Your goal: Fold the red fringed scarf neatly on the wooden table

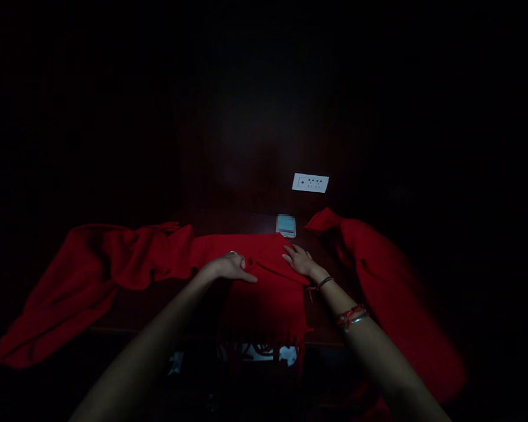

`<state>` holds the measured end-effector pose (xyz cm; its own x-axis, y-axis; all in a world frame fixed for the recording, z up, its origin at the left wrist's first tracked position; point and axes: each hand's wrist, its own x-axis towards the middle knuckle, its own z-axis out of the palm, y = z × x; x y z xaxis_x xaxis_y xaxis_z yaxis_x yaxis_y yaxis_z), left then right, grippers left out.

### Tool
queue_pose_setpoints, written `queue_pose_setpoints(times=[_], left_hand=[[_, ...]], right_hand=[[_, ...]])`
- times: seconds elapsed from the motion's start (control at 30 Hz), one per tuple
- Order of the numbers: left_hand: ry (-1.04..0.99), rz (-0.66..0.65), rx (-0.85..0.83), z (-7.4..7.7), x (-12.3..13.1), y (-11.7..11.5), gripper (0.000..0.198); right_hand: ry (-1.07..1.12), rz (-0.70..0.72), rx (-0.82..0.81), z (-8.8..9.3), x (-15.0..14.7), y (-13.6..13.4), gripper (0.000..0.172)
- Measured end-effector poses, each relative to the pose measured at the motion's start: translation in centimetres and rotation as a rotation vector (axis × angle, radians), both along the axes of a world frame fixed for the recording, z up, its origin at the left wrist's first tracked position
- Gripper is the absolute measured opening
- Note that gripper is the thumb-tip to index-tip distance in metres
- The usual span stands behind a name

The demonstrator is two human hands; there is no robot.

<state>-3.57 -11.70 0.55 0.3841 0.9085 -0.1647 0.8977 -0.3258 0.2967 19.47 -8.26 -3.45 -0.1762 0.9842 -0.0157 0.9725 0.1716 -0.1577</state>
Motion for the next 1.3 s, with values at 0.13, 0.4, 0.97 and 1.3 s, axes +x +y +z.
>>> queue_pose_setpoints(times=[0.13,0.4,0.97,1.3], left_hand=[[-0.115,0.079,0.07,-0.5,-0.3,-1.5,0.017],[-0.785,0.258,-0.446,0.4,-4.4,-3.0,0.019],[0.142,0.001,0.045,-3.7,-0.8,4.6,0.07],[0.066,0.092,0.375,-4.3,2.8,7.6,0.061]], right_hand=[[0.036,-0.001,0.059,-0.2,0.2,0.4,0.05],[0.232,0.069,0.351,-0.1,1.1,1.2,0.041],[0.2,-0.076,0.292,1.1,0.1,1.0,0.042],[-0.08,-0.26,0.376,3.4,0.8,2.9,0.036]])
